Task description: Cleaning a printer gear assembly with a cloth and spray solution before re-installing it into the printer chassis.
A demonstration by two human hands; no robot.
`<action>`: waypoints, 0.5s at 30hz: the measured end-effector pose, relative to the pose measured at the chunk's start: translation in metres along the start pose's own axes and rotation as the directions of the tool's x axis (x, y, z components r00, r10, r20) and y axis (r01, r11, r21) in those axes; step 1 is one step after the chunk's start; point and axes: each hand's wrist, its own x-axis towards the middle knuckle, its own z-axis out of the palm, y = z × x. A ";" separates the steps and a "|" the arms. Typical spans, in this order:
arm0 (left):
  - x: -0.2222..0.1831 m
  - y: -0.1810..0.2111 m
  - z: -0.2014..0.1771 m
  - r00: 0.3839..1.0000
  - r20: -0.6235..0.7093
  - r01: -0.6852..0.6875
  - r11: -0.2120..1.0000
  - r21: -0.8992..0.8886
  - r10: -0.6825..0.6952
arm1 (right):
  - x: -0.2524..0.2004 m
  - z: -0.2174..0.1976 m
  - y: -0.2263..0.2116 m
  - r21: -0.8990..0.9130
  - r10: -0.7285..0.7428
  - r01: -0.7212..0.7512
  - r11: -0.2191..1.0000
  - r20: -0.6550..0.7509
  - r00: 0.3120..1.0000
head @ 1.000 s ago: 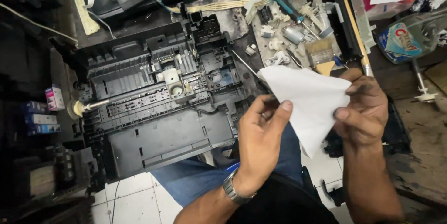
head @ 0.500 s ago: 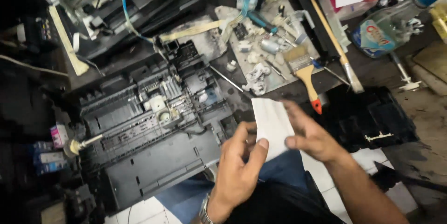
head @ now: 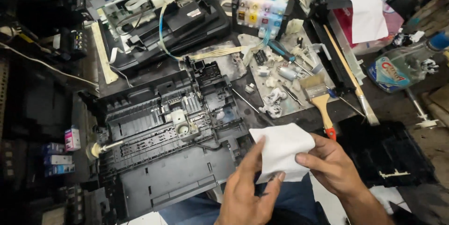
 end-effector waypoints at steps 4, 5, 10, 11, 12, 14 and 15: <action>0.014 -0.007 -0.007 0.952 0.039 -0.303 0.952 -0.042 0.304 | 0.003 0.001 -0.002 -0.033 -0.042 0.046 0.998 0.117 0.992; 0.016 -0.010 -0.006 0.927 -0.015 -0.375 0.927 0.010 0.376 | 0.001 0.000 -0.007 -0.158 -0.048 0.076 0.984 0.174 0.984; 0.019 -0.013 -0.010 0.899 -0.098 -0.409 0.898 0.162 0.427 | 0.002 -0.022 -0.052 -0.594 -0.221 0.184 0.783 0.010 0.975; 0.018 -0.014 -0.011 0.916 -0.157 -0.332 0.918 0.218 0.369 | 0.006 -0.030 -0.062 -0.705 -0.467 0.205 0.679 -0.199 0.861; 0.017 -0.016 -0.013 0.925 -0.218 -0.250 0.930 0.270 0.312 | 0.008 -0.037 -0.072 -0.806 -0.680 0.163 0.569 -0.351 0.643; 0.018 -0.021 -0.011 0.920 -0.266 -0.212 0.937 0.279 0.288 | 0.018 -0.079 -0.090 -0.843 -0.801 0.231 0.486 -0.325 0.502; 0.018 -0.023 -0.011 0.905 -0.336 -0.161 0.941 0.297 0.261 | 0.026 -0.099 -0.100 -0.872 -0.893 0.301 0.386 -0.271 0.360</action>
